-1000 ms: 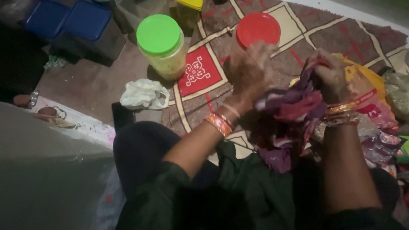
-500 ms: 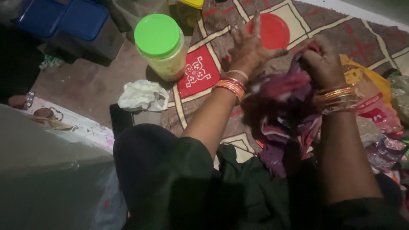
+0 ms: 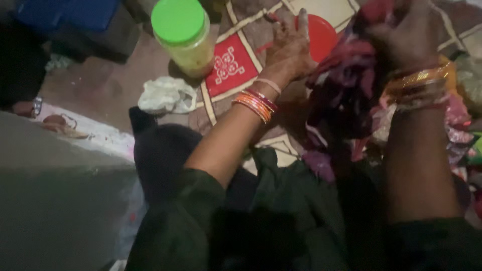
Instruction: The person sits on the floor and wipes the exterior of a green-lidded plastic jar and a red-lidded plastic jar using a purple cloth. The person then handles a white cloth and a bag of grains, moving them around the workspace.
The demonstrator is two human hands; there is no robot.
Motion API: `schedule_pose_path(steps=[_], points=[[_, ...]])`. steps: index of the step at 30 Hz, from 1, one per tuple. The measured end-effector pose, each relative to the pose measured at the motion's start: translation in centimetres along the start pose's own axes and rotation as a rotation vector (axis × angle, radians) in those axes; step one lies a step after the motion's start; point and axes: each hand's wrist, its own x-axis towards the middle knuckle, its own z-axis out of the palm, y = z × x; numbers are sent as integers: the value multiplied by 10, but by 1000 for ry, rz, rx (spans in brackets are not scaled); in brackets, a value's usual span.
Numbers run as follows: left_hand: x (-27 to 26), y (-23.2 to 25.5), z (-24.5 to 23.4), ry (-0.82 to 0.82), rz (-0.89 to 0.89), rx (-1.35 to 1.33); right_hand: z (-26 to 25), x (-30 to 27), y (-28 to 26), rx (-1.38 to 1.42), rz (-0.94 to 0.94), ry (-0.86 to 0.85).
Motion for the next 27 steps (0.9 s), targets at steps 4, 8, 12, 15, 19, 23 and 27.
schedule_pose_path(steps=[4,8,12,15,19,23,27], points=[[-26,0,9,-120,58,-91,7,13,-5,-276,87,234],[-34,5,14,-405,105,96,82,-13,-4,-451,61,201],[-25,-11,53,-118,152,60,98,-43,-17,-253,-66,42],[-18,-32,77,-152,245,95,93,-57,-19,-212,-139,-36],[-24,-35,73,-2,282,29,83,-81,-26,-455,-285,-31],[-35,-21,55,-1,236,-24,68,-103,-35,-524,-227,-56],[-36,-15,52,-104,221,98,72,-89,-15,-620,-277,104]])
